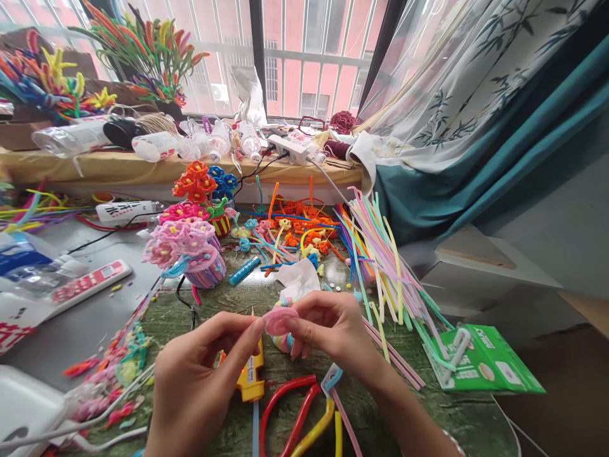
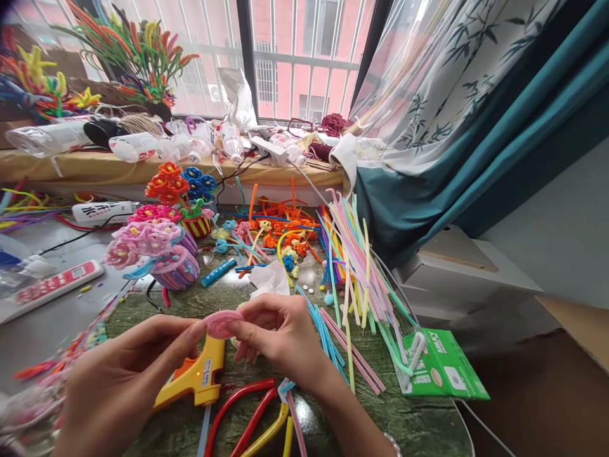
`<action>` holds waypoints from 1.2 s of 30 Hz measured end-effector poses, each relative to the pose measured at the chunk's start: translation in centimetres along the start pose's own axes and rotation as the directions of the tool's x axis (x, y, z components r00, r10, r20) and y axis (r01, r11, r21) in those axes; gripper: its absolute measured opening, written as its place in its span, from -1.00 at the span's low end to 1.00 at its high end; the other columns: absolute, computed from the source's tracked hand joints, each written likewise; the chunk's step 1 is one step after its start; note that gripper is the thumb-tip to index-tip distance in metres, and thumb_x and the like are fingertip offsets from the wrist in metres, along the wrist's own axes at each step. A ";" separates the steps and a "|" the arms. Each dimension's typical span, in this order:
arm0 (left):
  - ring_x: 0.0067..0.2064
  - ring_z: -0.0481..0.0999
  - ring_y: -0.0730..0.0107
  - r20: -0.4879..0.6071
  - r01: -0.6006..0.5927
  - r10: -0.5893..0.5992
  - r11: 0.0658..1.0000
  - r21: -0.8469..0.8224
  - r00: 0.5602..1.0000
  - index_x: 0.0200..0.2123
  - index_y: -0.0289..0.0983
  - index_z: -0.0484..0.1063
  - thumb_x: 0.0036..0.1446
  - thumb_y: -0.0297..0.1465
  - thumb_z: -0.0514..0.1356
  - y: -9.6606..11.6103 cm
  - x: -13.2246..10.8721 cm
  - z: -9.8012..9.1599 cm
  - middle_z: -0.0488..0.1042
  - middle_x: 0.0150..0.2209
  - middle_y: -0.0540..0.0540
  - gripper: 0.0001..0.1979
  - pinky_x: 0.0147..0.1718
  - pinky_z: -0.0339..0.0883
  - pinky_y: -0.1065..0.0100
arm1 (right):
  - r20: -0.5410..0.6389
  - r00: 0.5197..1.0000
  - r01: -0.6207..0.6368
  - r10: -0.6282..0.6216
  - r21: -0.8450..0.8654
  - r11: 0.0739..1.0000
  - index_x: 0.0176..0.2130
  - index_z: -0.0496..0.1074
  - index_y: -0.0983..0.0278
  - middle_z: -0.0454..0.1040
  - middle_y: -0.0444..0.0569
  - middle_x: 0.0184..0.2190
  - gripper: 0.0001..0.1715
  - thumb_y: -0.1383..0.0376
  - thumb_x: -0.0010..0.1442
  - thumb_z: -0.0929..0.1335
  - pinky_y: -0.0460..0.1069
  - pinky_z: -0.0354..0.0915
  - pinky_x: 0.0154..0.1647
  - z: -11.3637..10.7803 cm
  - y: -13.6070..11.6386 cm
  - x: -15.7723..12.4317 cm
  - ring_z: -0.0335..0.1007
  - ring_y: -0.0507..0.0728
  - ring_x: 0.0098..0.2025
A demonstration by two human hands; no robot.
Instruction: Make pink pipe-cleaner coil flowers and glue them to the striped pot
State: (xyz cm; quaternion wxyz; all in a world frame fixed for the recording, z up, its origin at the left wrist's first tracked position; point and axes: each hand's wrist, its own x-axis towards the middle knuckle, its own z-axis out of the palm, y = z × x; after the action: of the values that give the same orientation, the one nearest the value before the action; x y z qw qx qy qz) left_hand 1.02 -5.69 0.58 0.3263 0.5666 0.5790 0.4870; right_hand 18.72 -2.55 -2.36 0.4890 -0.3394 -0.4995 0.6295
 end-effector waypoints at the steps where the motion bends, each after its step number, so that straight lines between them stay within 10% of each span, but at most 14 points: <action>1: -0.53 0.50 0.45 -0.020 0.017 -0.018 0.999 -0.028 1.000 -0.47 -0.18 0.62 -0.04 -0.16 0.42 0.1 -0.2 0.2 0.59 -0.56 0.08 -0.78 -0.53 0.36 0.56 | -0.003 1.000 -0.002 0.002 0.008 1.000 -0.37 0.59 0.29 0.60 -0.08 -0.54 -0.75 0.16 0.07 0.56 -0.14 0.38 -0.61 0.1 0.0 0.0 0.47 0.01 -0.61; 29: -0.56 0.49 0.53 -0.329 -0.014 -0.035 0.989 -0.146 0.944 -0.38 -0.14 0.67 0.01 -0.25 0.40 -0.9 -1.4 3.5 0.62 -0.52 0.09 -0.88 -0.58 0.37 0.63 | -0.031 0.999 0.019 -0.011 0.248 0.969 -0.42 0.50 0.33 0.58 -0.13 -0.61 -0.74 0.24 0.09 0.56 -0.23 0.43 -0.61 1.4 0.4 -0.1 0.53 -0.02 -0.62; 36: -0.31 0.64 0.43 -0.329 -0.108 0.046 0.979 -0.174 0.943 -0.29 -0.09 0.66 0.12 -0.35 0.35 -0.6 -1.8 4.4 0.69 -0.30 0.08 -0.92 -0.29 0.49 0.56 | -0.065 0.998 0.026 -0.009 0.262 0.965 -0.43 0.48 0.35 0.57 -0.12 -0.62 -0.72 0.24 0.07 0.56 -0.22 0.44 -0.62 1.6 0.7 0.0 0.54 0.00 -0.62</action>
State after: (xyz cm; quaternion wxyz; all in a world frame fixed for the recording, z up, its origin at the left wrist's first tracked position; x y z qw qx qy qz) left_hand 5.18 -6.52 -1.65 0.2599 0.4678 0.5529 0.6387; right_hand 17.09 -3.01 -2.59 0.5506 -0.2868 -0.3990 0.6748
